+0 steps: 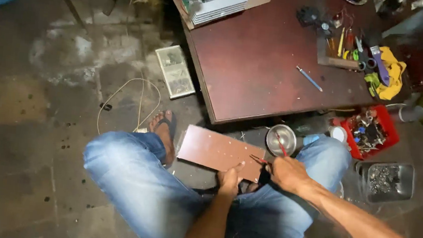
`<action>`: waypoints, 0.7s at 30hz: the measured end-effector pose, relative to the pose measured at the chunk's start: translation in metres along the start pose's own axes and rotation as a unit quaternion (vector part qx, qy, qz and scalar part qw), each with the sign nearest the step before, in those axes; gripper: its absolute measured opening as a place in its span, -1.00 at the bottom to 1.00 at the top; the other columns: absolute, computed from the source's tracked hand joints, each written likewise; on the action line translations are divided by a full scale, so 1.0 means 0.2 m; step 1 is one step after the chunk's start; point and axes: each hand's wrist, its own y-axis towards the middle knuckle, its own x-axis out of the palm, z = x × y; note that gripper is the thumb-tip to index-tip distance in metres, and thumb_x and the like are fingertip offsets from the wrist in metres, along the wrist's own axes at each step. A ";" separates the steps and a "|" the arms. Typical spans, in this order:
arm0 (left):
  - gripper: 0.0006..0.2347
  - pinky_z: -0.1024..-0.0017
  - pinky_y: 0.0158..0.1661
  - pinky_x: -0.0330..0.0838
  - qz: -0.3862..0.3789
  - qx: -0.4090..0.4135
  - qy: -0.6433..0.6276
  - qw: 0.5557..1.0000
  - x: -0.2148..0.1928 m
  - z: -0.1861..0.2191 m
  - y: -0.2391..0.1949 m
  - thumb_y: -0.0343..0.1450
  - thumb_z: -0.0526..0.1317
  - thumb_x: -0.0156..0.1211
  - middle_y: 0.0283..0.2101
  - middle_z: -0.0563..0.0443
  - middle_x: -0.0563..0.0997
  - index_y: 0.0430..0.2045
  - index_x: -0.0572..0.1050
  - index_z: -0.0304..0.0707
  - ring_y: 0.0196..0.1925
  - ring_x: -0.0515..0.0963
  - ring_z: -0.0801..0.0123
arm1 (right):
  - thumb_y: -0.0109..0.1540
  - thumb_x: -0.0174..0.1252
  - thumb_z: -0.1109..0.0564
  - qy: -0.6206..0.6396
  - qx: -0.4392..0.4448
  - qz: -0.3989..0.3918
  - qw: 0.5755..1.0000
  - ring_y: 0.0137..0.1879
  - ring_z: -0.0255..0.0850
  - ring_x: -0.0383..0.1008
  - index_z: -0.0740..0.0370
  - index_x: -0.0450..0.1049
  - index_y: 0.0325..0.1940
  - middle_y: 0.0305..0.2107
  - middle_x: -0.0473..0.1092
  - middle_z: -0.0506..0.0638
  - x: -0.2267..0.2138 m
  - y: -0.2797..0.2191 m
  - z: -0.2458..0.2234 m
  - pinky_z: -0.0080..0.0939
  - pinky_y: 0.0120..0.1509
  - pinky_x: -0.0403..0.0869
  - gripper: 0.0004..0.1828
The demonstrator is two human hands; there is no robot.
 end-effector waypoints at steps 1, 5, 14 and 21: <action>-0.23 0.00 0.13 0.42 -0.040 -0.033 -0.016 0.999 0.00 0.06 -0.07 0.14 -0.32 0.65 0.21 -0.31 0.40 0.23 0.29 -0.44 0.29 0.39 -0.13 | 0.13 0.05 -0.12 0.053 0.034 -0.047 0.997 -0.06 0.18 0.61 0.17 0.65 -0.32 -0.32 0.58 0.19 0.03 -0.02 -0.01 0.18 -0.06 0.55 -0.61; -0.20 -0.06 0.18 0.39 -0.132 -0.086 -0.021 0.987 0.04 0.05 -0.10 0.16 -0.36 0.67 0.20 -0.32 0.44 0.23 0.20 -0.50 0.25 0.42 -0.20 | 0.22 0.00 -0.05 0.140 0.047 -0.052 0.988 0.01 0.26 0.58 0.09 0.52 -0.02 -0.20 0.58 0.22 0.05 -0.12 0.01 0.25 0.06 0.52 -0.65; -0.24 -0.06 0.01 0.51 -0.087 -0.032 -0.014 0.996 0.02 -0.06 0.03 0.11 -0.39 0.66 0.06 -0.37 0.49 0.20 0.30 -0.46 0.04 0.57 -0.17 | 0.26 -0.05 -0.11 0.127 0.052 -0.054 0.989 0.03 0.18 0.58 -0.05 0.54 -0.21 -0.21 0.59 0.10 0.15 -0.05 0.01 0.18 0.12 0.51 -0.72; -0.26 -0.18 0.00 0.49 -0.126 -0.019 -0.058 0.990 0.02 -0.09 0.05 0.16 -0.43 0.60 0.09 -0.28 0.49 0.24 0.28 -0.32 0.00 0.58 -0.16 | 0.27 -0.09 -0.08 0.141 0.059 -0.079 0.985 0.07 0.18 0.56 0.00 0.55 -0.19 -0.16 0.58 0.14 0.03 -0.08 -0.05 0.19 0.19 0.48 -0.69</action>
